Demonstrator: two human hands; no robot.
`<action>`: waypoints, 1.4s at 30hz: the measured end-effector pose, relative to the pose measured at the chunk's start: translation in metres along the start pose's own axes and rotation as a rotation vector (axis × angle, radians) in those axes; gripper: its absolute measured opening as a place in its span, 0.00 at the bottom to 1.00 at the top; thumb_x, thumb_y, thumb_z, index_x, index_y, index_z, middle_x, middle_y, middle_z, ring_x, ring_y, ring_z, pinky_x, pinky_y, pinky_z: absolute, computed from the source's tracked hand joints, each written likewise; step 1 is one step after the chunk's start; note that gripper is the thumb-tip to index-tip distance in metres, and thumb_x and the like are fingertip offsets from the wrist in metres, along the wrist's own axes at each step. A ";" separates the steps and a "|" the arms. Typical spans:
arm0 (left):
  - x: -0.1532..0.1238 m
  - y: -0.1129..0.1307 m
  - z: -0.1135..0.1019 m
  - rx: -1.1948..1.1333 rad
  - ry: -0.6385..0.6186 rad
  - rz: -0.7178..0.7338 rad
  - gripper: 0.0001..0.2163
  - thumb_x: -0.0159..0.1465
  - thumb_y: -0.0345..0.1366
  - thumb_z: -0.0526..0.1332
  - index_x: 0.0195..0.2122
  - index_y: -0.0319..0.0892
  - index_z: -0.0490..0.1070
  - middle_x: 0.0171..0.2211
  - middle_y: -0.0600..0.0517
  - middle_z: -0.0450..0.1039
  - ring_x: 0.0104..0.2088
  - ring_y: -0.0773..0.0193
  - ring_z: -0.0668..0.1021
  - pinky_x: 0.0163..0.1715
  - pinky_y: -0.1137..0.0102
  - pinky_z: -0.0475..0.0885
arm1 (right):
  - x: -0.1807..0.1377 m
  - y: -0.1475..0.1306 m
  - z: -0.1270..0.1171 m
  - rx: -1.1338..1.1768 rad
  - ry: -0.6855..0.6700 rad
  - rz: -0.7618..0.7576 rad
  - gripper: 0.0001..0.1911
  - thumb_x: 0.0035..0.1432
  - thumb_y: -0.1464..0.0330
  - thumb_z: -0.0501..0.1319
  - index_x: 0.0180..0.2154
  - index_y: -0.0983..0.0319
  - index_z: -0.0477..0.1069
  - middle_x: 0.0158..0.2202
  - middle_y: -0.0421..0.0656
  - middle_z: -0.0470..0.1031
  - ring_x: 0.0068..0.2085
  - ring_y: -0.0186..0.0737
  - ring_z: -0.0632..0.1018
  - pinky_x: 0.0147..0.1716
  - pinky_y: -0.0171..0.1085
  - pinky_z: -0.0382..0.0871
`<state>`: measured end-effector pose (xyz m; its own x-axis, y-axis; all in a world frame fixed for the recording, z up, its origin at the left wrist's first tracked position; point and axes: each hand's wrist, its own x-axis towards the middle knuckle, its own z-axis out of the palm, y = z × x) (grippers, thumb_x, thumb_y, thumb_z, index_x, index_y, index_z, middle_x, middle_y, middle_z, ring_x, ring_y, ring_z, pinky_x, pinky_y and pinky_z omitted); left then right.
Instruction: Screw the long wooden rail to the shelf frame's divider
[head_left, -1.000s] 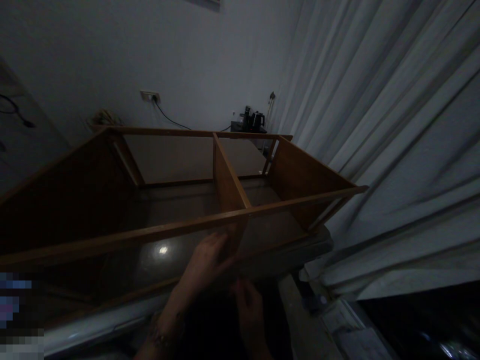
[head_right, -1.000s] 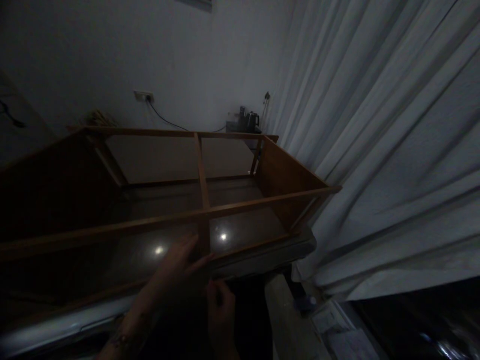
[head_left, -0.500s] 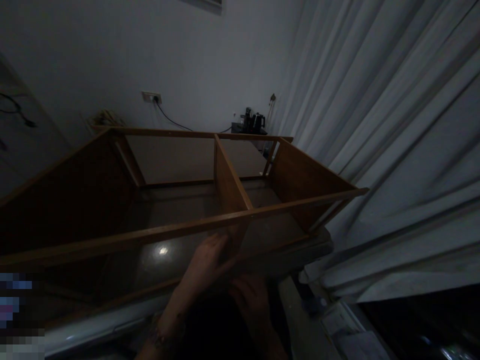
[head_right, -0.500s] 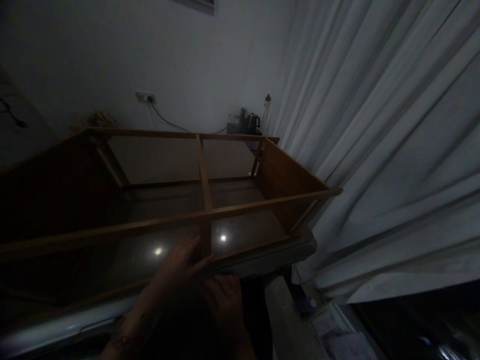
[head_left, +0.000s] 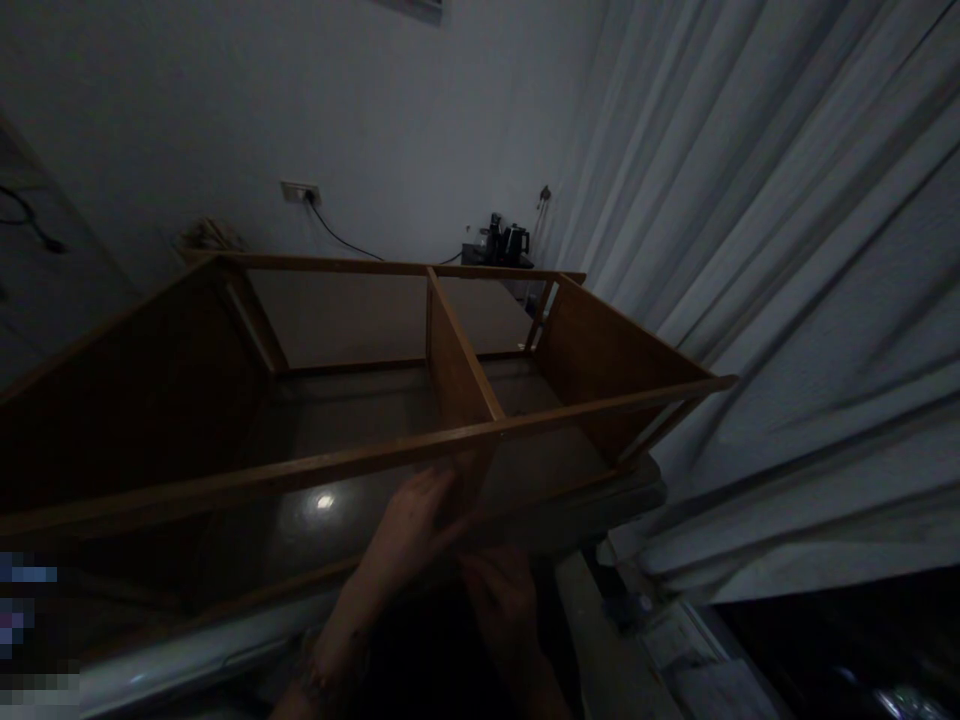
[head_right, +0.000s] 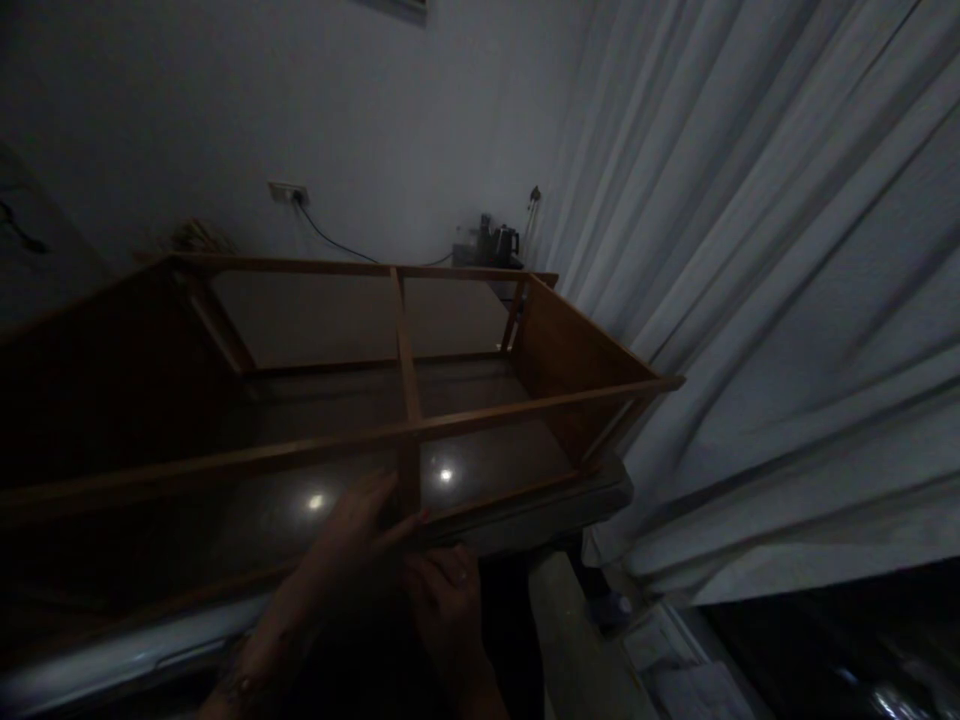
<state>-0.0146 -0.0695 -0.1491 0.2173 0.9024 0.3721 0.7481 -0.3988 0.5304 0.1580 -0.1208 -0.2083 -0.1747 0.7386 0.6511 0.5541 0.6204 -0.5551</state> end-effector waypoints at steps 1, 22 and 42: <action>0.000 0.000 0.000 0.000 0.004 0.003 0.19 0.63 0.47 0.61 0.51 0.41 0.69 0.47 0.42 0.75 0.46 0.51 0.78 0.45 0.58 0.75 | -0.001 -0.002 0.003 0.041 0.017 0.044 0.12 0.68 0.67 0.54 0.40 0.57 0.77 0.33 0.42 0.79 0.36 0.39 0.78 0.37 0.38 0.72; -0.001 -0.002 0.003 0.010 0.040 0.007 0.21 0.63 0.47 0.62 0.53 0.42 0.69 0.47 0.41 0.76 0.46 0.51 0.79 0.46 0.57 0.75 | -0.003 0.014 -0.016 -0.297 0.041 -0.161 0.08 0.66 0.64 0.59 0.37 0.55 0.76 0.31 0.39 0.80 0.32 0.40 0.76 0.38 0.42 0.63; -0.001 -0.002 0.002 0.027 -0.012 -0.009 0.19 0.63 0.47 0.62 0.50 0.40 0.70 0.46 0.41 0.76 0.46 0.50 0.78 0.45 0.57 0.75 | -0.011 -0.002 0.007 -0.038 0.136 0.212 0.14 0.65 0.56 0.58 0.43 0.59 0.72 0.35 0.44 0.78 0.34 0.41 0.77 0.32 0.38 0.71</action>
<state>-0.0152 -0.0688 -0.1520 0.2178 0.9077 0.3585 0.7669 -0.3864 0.5124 0.1534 -0.1285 -0.2184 0.0582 0.8071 0.5875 0.5971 0.4435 -0.6684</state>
